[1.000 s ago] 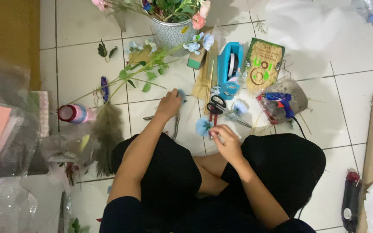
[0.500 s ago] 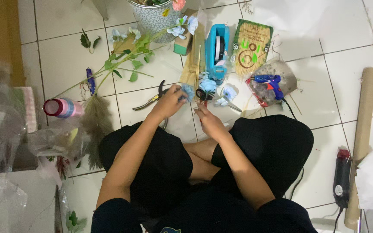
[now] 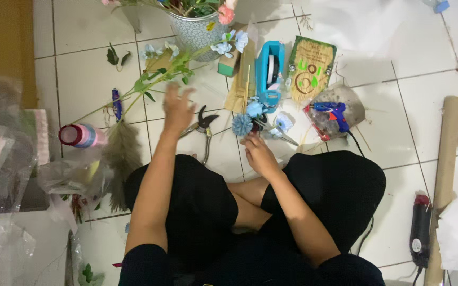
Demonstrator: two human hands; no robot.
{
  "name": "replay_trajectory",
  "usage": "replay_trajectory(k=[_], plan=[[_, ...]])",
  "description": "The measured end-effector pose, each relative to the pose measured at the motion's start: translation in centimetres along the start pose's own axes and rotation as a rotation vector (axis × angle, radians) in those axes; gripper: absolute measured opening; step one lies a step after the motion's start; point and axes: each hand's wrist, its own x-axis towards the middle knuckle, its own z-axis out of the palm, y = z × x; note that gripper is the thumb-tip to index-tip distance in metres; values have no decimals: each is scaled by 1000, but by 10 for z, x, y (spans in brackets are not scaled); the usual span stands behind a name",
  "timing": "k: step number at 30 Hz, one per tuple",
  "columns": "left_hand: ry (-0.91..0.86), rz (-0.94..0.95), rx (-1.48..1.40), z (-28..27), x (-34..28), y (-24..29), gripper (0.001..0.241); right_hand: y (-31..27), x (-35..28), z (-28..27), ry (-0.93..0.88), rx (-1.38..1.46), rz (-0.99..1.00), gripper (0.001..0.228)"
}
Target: The person sits on the floor and arranges artificial flowers. They use shears to trim stems and a hot glue gun to attach flower heads to stems, placing finished pieces into a metal bucket.
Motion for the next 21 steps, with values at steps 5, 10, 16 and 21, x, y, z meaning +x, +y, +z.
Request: replay_trajectory(k=[5, 10, 16, 21], plan=[[10, -322, 70, -31, 22, -55, 83, -12, 4, -6, -26, 27, -9, 29], [-16, -394, 123, -32, 20, -108, 97, -13, 9, -6, -28, 28, 1, 28], [-251, -510, 39, -22, 13, -150, 52, -13, 13, -1, -83, 0, 29, 27], [-82, -405, 177, -17, 14, -143, 29, -14, 13, 2, -93, -2, 42, 27]])
